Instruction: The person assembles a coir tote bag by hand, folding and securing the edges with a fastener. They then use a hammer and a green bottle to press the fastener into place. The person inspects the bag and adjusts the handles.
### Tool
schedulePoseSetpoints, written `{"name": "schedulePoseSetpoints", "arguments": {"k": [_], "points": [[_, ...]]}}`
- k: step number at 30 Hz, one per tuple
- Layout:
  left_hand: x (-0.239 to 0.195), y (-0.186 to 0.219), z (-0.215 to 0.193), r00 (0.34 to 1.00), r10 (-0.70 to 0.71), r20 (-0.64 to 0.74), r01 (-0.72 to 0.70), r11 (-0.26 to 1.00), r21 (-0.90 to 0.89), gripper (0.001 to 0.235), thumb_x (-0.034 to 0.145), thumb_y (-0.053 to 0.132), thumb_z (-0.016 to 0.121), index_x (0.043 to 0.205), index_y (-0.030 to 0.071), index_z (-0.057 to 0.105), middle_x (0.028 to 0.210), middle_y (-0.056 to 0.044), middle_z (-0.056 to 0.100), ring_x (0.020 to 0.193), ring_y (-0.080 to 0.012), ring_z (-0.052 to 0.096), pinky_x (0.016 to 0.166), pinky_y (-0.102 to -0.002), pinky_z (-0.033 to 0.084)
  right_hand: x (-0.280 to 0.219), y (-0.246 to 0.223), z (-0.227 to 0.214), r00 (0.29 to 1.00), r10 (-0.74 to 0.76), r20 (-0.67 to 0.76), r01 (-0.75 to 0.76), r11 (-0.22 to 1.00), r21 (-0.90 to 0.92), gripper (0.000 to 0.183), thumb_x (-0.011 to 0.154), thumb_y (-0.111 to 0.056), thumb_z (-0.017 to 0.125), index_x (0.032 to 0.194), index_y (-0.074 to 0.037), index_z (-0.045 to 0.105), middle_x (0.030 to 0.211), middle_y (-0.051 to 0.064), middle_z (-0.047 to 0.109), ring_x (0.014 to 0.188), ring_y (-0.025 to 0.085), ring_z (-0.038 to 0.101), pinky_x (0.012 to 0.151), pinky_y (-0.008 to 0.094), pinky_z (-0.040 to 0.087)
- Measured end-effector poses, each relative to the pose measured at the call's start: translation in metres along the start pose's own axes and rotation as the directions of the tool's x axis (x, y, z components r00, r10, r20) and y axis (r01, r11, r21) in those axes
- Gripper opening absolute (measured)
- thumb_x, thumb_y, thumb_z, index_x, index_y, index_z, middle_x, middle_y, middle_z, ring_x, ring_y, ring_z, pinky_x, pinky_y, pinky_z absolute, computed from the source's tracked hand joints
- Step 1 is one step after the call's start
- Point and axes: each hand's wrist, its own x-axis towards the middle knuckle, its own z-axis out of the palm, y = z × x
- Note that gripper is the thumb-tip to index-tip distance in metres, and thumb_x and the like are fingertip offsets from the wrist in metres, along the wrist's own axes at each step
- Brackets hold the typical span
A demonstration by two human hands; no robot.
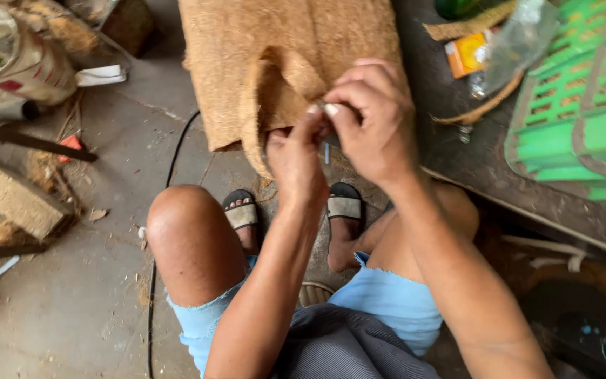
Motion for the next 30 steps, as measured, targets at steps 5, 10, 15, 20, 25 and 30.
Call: {"name": "schedulePoseSetpoints", "arguments": {"k": [5,10,15,20,25,30], "points": [[0.011,-0.012,-0.003,0.993,0.101,-0.058,-0.097,0.994,0.057,0.022,0.072,-0.002,0.077,0.07,-0.004,0.055,0.06,-0.012,0.059,0.051,-0.0201,0.061,0.057,-0.033,0.054,-0.026,0.005,0.021,0.99,-0.003,-0.142,0.008,0.999,0.033,0.014,0.088,-0.003,0.069,0.102,-0.006,0.072,0.102,0.011,0.064,0.111,0.035,0.06,0.105,0.051,0.044],[0.009,0.0,-0.005,0.993,0.114,0.004,-0.114,0.993,-0.005,0.024,0.075,0.0,0.076,0.062,-0.006,0.057,0.054,-0.013,0.054,0.046,-0.0191,0.059,0.049,-0.032,0.051,-0.029,-0.004,0.032,0.957,0.039,-0.288,-0.048,0.999,-0.024,0.01,0.092,-0.017,0.071,0.1,-0.01,0.071,0.1,0.007,0.063,0.112,0.031,0.06,0.111,0.048,0.035],[0.015,-0.001,-0.022,0.998,-0.033,0.047,0.03,0.998,0.046,0.018,0.082,0.002,0.073,0.069,-0.006,0.063,0.062,-0.013,0.062,0.051,-0.0201,0.068,0.051,-0.032,0.059,-0.038,0.001,0.047,0.926,0.118,-0.359,-0.113,0.993,0.034,0.009,0.09,-0.018,0.074,0.093,-0.011,0.069,0.096,0.005,0.063,0.11,0.03,0.061,0.111,0.048,0.037],[0.017,0.003,-0.03,0.98,-0.174,0.094,0.158,0.975,0.157,0.018,0.086,0.011,0.072,0.075,0.0,0.063,0.065,-0.005,0.059,0.054,-0.0174,0.069,0.051,-0.029,0.058,-0.045,0.001,0.053,0.925,0.111,-0.363,-0.135,0.99,-0.043,0.008,0.088,-0.016,0.073,0.093,-0.012,0.069,0.097,0.004,0.062,0.109,0.027,0.061,0.111,0.047,0.036],[0.015,0.009,-0.022,0.993,-0.1,0.059,0.083,0.969,0.234,0.019,0.084,0.009,0.075,0.075,-0.004,0.064,0.064,-0.01,0.06,0.052,-0.0226,0.07,0.049,-0.033,0.059,-0.04,-0.009,0.044,0.927,0.129,-0.352,-0.132,0.991,0.015,0.009,0.086,-0.007,0.073,0.094,-0.011,0.07,0.096,0.005,0.061,0.107,0.027,0.059,0.113,0.048,0.034],[-0.012,0.021,0.004,1.0,-0.015,-0.016,0.019,0.956,0.294,0.02,0.078,0.01,0.077,0.074,-0.006,0.066,0.061,-0.013,0.061,0.049,-0.0239,0.066,0.046,-0.042,0.057,-0.037,-0.009,0.039,0.944,0.129,-0.303,-0.137,0.991,-0.005,0.01,0.086,-0.005,0.074,0.092,-0.012,0.069,0.095,0.003,0.061,0.105,0.026,0.059,0.109,0.049,0.034]]}}
